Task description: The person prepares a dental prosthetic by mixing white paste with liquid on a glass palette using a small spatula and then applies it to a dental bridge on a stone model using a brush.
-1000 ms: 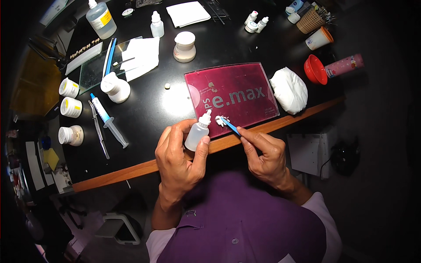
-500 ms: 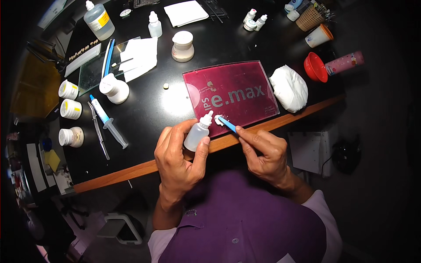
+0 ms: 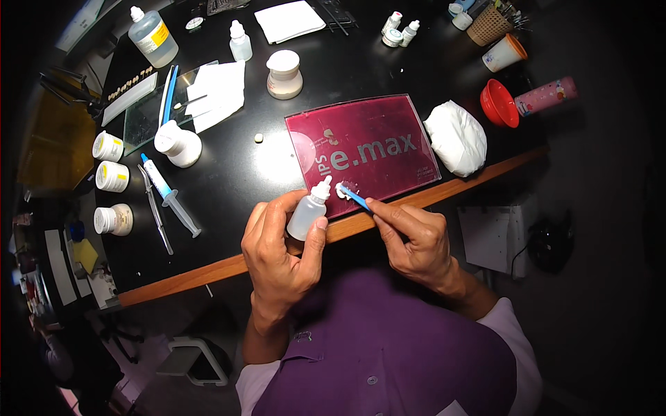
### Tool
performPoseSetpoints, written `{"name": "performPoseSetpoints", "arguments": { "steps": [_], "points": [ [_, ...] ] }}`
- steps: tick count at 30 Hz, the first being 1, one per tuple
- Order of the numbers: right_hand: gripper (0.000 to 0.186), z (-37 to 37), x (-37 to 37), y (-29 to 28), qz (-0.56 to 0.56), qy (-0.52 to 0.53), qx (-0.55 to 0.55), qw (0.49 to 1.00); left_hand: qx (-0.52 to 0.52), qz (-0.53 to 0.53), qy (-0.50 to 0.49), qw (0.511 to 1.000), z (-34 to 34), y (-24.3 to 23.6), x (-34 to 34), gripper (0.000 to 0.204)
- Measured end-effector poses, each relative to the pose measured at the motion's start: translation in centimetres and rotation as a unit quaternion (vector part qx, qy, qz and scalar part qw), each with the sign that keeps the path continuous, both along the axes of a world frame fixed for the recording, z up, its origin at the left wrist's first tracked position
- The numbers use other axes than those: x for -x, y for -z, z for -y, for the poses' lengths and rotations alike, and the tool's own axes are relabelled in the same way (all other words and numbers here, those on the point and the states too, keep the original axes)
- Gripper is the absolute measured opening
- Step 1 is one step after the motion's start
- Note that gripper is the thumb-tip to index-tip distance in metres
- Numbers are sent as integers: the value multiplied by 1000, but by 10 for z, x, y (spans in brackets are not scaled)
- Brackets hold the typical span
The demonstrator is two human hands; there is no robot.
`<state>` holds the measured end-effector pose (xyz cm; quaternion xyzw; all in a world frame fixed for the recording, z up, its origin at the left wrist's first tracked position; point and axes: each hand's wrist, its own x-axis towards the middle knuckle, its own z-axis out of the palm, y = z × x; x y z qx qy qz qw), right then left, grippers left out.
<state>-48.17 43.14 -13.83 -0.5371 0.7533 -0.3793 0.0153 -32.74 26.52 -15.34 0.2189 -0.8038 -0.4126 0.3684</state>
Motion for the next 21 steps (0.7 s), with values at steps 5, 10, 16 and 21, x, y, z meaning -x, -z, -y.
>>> {"name": "performPoseSetpoints", "arguments": {
  "steps": [5,10,16,21],
  "points": [
    [34,-3,3,-6,-12,10,-9,1000,-2,3,-2,1000,-1,-1,0,31],
    [38,-8,11,-4,-47,-33,19,998,-8,10,-3,1000,0,-3,0,31],
    [46,-10,27,3,-98,-75,13,992,-9,9,-2,1000,-1,-2,-1,30],
    [42,-5,14,3,-70,-41,8,997,-17,12,-3,1000,-2,-1,0,31]
  ]
}}
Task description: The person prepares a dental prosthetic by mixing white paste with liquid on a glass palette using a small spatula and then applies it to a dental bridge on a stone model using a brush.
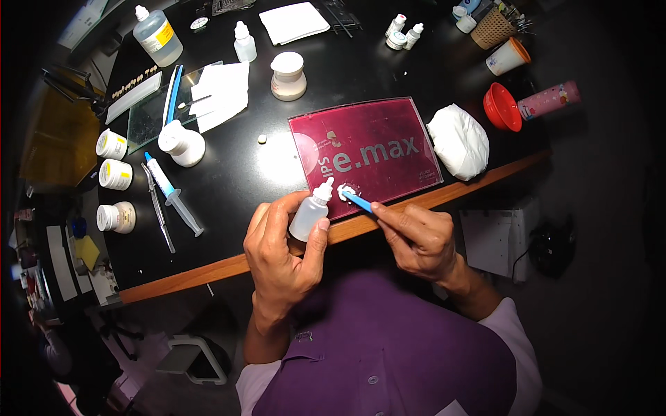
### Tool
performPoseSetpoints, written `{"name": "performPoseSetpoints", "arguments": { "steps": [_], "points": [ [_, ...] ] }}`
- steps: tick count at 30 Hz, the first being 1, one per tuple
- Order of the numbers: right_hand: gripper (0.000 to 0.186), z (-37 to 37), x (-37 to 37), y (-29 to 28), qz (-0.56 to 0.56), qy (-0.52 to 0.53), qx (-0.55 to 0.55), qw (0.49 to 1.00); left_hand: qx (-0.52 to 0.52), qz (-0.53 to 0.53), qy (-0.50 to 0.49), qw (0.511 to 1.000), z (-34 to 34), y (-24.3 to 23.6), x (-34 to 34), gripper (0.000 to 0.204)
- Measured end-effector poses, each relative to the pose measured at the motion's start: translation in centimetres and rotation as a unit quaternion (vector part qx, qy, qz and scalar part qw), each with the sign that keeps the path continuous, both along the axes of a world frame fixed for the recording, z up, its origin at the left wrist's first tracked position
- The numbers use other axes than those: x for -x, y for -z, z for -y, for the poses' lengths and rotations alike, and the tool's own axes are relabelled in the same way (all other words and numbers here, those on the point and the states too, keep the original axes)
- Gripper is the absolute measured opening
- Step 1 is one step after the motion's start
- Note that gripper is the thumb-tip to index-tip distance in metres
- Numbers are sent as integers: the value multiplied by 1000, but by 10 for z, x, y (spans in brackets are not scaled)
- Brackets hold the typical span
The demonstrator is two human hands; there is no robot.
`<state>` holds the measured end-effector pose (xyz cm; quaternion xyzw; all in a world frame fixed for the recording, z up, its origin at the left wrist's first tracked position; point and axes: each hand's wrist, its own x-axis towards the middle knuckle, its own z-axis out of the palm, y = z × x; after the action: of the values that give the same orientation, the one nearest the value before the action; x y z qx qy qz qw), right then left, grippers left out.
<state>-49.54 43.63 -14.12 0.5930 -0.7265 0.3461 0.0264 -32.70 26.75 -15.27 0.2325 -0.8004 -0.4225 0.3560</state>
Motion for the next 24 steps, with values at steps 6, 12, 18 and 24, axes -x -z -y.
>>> {"name": "performPoseSetpoints", "arguments": {
  "steps": [6,12,18,24],
  "points": [
    [34,0,-13,-8,7,43,-9,999,24,-3,0,1000,2,-1,0,31],
    [32,0,-12,-1,31,60,2,998,20,-4,2,1000,1,1,2,31],
    [35,-2,-13,-9,5,43,-55,998,19,-2,-3,1000,1,0,0,31],
    [40,1,-7,-13,2,53,-13,998,17,-1,-2,1000,1,0,1,31]
  ]
}}
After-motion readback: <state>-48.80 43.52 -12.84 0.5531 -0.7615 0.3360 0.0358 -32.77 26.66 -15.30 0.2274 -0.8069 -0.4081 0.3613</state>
